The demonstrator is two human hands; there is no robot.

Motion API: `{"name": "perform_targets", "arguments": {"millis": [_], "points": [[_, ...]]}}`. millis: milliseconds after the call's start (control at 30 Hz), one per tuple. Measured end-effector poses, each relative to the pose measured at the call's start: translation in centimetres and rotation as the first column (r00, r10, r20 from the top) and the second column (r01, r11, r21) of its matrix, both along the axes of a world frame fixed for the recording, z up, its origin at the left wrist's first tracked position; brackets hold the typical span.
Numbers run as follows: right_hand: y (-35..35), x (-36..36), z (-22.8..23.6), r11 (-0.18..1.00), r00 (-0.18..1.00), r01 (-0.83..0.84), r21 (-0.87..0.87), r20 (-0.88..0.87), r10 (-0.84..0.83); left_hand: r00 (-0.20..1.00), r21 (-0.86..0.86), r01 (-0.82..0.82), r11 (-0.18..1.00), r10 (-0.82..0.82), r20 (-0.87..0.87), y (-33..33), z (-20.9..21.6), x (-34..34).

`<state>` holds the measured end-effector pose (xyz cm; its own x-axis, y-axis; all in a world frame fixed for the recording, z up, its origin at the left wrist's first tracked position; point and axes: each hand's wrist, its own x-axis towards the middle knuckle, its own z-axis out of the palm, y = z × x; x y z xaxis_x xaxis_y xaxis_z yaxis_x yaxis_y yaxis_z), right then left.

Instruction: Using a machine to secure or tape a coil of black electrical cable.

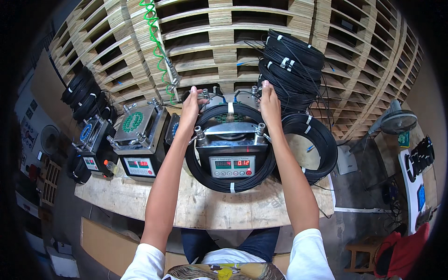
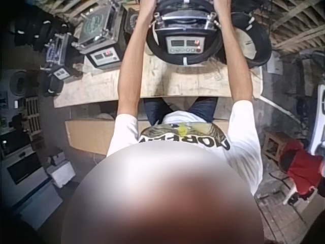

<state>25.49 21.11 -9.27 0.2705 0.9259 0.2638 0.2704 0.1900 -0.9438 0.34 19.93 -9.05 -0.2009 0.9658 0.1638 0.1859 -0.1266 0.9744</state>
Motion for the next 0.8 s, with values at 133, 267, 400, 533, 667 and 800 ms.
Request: {"name": "perform_targets", "arguments": {"millis": [133, 267, 400, 533, 667, 800], "points": [[-0.4, -0.1, 0.2, 0.997, 0.997, -0.06, 0.054, -0.042, 0.062, 0.997, 0.026, -0.014, 1.0, 0.012, 0.083, -0.2, -0.3, 0.2], [-0.2, -0.1, 0.0, 0.998, 0.996, -0.022, 0.064, -0.085, 0.027, 0.998, 0.035, -0.014, 0.999, 0.011, 0.065, 0.2, -0.4, -0.1], [-0.3, -0.2, 0.0, 0.997, 0.997, -0.031, 0.067, -0.067, 0.035, 1.0, 0.084, -0.012, 0.996, 0.012, 0.006, 0.2, -0.2, 0.2], [0.4, 0.5, -0.5, 0.999, 0.999, 0.032, 0.039, 0.019, -0.033, 0.998, 0.03, 0.056, 0.998, -0.055, -0.036, -0.3, 0.4, 0.6], [0.2, 0.4, -0.3, 1.0, 0.997, -0.021, 0.014, 0.074, 0.02, 0.998, 0.011, 0.049, 0.999, -0.049, -0.026, 0.2, -0.2, 0.4], [0.0, 0.1, -0.1, 0.996, 0.995, -0.073, 0.047, 0.069, 0.07, 0.999, 0.026, -0.039, 0.999, 0.04, -0.022, 0.9, -1.1, 0.0]]}}
